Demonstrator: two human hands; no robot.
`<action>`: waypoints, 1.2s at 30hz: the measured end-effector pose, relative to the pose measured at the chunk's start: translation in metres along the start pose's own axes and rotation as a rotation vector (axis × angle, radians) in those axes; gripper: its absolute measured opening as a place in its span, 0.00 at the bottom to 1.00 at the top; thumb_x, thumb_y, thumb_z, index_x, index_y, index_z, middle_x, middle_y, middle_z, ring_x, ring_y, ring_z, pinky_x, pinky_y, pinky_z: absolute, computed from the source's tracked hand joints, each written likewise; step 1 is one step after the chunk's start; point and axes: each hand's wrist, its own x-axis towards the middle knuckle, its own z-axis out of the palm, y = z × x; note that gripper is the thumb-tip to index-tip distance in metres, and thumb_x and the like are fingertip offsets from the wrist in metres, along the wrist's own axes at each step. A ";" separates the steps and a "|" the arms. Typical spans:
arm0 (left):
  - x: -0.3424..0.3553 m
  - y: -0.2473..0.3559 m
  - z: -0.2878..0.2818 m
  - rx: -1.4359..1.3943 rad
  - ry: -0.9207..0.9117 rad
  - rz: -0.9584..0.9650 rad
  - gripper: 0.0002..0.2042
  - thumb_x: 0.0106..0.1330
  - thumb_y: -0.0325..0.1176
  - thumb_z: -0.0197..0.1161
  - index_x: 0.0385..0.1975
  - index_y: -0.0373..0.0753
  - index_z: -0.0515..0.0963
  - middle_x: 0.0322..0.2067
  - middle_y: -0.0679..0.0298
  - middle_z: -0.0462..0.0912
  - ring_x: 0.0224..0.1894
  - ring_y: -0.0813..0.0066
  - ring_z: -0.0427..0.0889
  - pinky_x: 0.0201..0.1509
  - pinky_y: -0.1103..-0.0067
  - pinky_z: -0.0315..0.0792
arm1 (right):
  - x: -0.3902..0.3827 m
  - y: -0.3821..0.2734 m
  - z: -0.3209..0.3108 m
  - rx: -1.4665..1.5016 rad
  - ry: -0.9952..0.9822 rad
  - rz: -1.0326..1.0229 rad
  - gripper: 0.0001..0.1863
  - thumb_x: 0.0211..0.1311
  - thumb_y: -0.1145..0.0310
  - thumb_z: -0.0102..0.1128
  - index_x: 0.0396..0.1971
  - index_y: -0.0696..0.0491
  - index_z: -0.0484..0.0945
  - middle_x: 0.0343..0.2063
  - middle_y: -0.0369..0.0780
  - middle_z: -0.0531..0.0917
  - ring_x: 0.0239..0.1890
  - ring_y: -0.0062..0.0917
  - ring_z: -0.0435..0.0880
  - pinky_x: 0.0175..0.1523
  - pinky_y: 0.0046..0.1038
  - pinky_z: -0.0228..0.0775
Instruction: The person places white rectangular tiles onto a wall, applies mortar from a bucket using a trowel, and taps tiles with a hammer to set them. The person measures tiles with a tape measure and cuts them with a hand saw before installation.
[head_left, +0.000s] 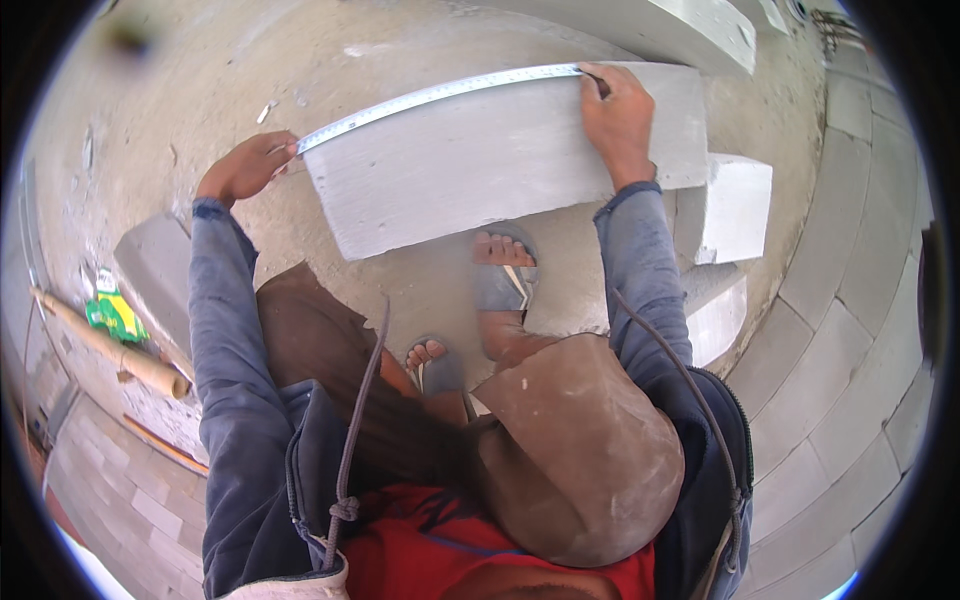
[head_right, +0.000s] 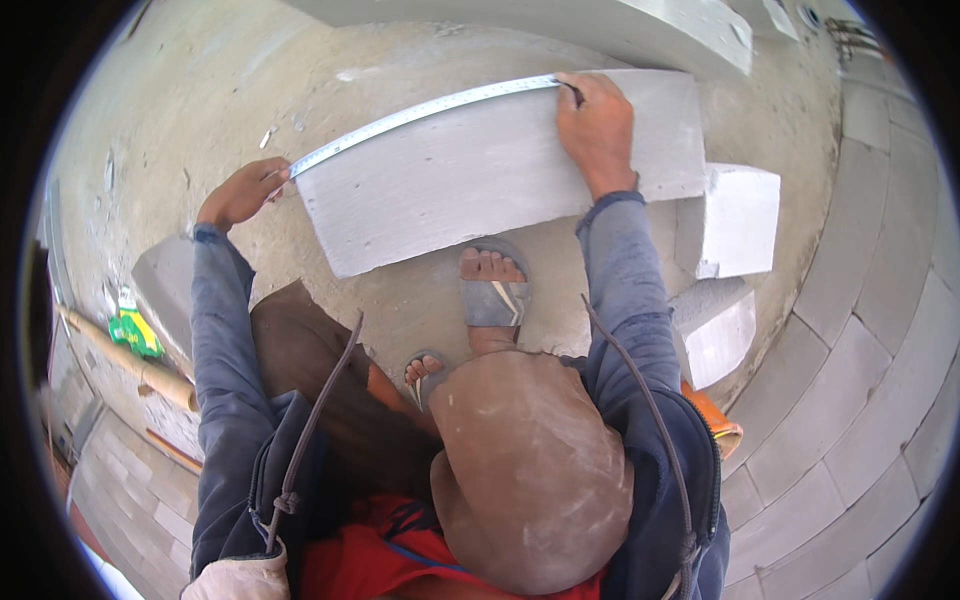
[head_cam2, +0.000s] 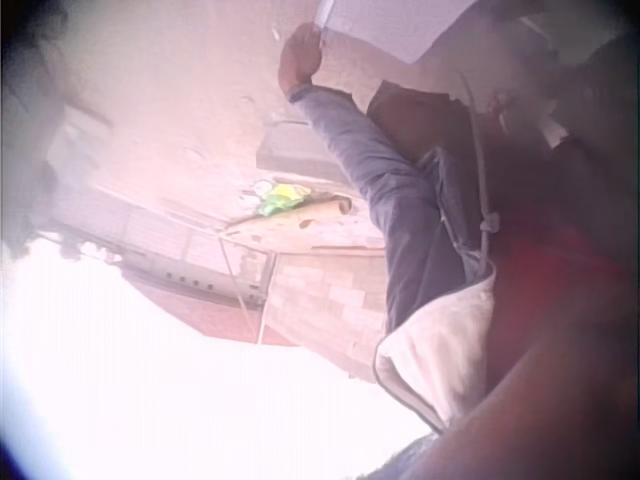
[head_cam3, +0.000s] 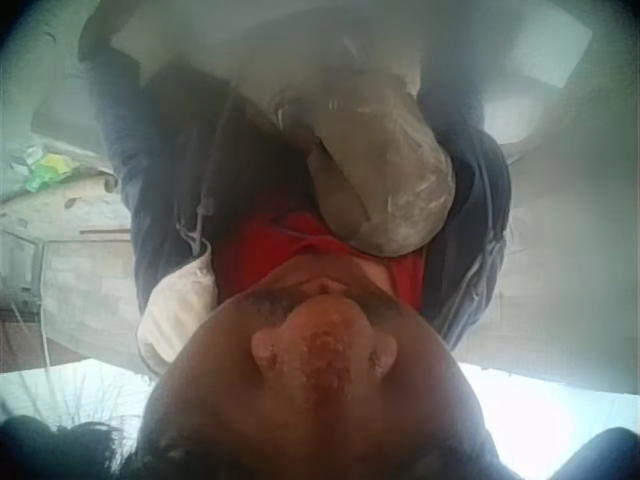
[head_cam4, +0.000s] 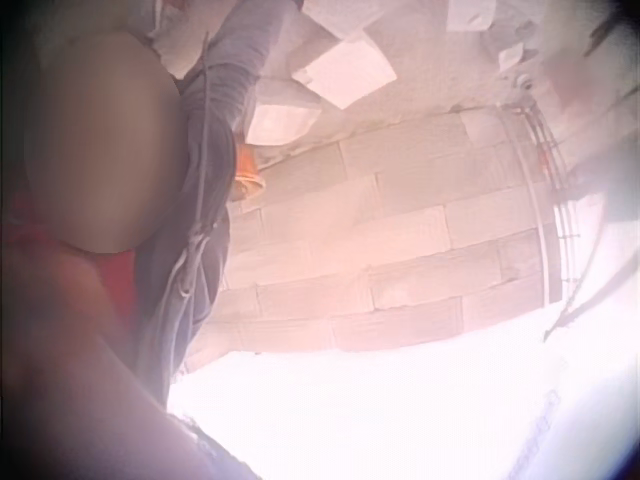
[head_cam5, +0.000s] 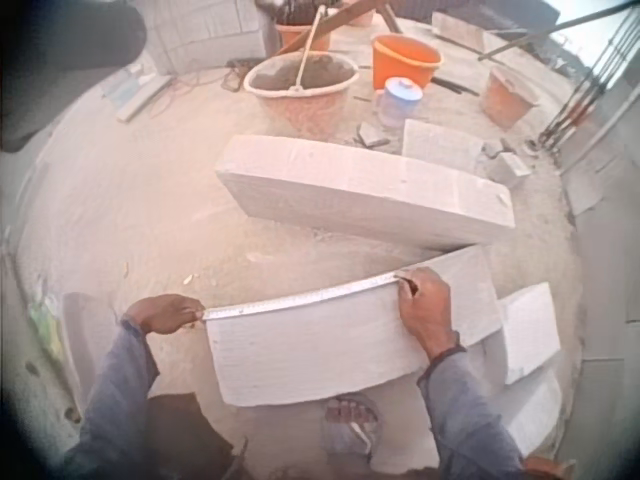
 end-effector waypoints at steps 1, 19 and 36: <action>-0.002 0.004 -0.003 0.000 -0.009 -0.035 0.17 0.84 0.45 0.53 0.51 0.37 0.82 0.34 0.65 0.79 0.38 0.72 0.76 0.48 0.72 0.73 | 0.000 -0.004 -0.001 0.006 -0.013 0.041 0.08 0.64 0.74 0.67 0.41 0.53 0.92 0.39 0.45 0.90 0.42 0.41 0.89 0.50 0.37 0.81; -0.014 -0.005 0.025 -0.070 -0.015 -0.064 0.16 0.82 0.46 0.56 0.48 0.39 0.82 0.31 0.68 0.77 0.37 0.76 0.75 0.46 0.75 0.73 | 0.004 -0.008 -0.021 -0.069 -0.214 0.150 0.10 0.63 0.71 0.64 0.40 0.54 0.92 0.39 0.52 0.90 0.41 0.48 0.89 0.52 0.42 0.81; -0.137 -0.048 0.159 -0.048 -0.160 0.060 0.30 0.66 0.46 0.74 0.63 0.42 0.72 0.45 0.45 0.88 0.49 0.45 0.88 0.55 0.58 0.78 | -0.176 -0.042 -0.126 0.228 -0.351 0.407 0.11 0.64 0.77 0.68 0.46 0.56 0.86 0.35 0.46 0.87 0.37 0.39 0.89 0.46 0.35 0.81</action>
